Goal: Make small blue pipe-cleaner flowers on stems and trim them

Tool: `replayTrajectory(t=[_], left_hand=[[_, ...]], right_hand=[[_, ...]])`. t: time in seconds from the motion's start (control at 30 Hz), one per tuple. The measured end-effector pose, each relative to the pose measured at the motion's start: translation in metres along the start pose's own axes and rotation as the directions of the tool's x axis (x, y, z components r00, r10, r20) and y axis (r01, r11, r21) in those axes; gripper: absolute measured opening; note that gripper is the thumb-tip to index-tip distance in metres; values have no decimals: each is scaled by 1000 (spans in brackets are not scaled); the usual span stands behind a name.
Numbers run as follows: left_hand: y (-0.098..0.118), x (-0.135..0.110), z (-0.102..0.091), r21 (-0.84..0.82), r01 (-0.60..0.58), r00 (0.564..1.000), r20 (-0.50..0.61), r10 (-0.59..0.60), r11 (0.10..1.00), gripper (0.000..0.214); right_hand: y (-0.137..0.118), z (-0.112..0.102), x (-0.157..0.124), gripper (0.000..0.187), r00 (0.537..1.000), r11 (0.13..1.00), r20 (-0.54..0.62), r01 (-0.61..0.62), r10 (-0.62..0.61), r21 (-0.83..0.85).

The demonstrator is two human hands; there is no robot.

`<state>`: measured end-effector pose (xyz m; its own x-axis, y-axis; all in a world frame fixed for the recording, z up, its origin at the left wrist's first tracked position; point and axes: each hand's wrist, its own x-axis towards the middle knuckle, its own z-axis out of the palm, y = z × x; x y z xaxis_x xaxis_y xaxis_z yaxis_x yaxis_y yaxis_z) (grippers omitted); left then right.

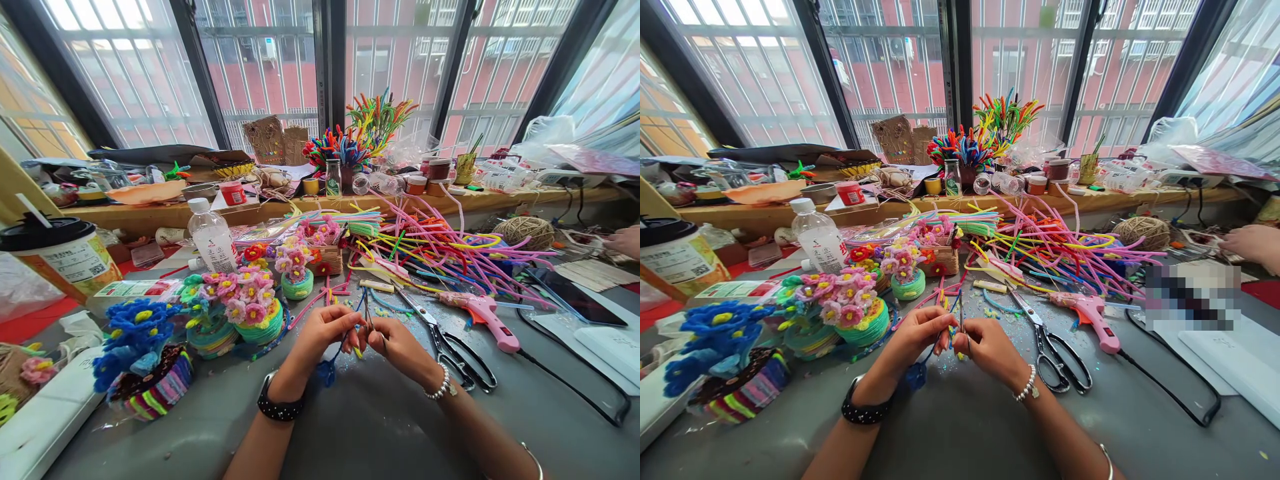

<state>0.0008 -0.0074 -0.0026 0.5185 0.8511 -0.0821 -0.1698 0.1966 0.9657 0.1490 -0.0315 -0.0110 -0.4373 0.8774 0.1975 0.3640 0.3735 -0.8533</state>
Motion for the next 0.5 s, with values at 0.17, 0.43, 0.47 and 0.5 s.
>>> replayTrajectory(t=[0.17, 0.43, 0.47, 0.5], left_hand=[[-2, 0, -2, 7, -22, 1000, 18, 22, 1000, 22], [-3, 0, -3, 4, -34, 999, 6, 34, 999, 24], [-3, 0, -3, 2, -39, 999, 0, 39, 999, 23], [-3, 0, -3, -5, -47, 999, -4, 47, 999, 24]], right_hand=[[0, -1, 0, 65, 999, 1000, -35, -10, 10, -3], [3, 1, 2, 55, 977, 995, -204, -81, 66, -63], [3, 1, 2, 55, 976, 995, -209, -80, 65, -63], [4, 1, 2, 54, 976, 995, -208, -82, 68, -59]])
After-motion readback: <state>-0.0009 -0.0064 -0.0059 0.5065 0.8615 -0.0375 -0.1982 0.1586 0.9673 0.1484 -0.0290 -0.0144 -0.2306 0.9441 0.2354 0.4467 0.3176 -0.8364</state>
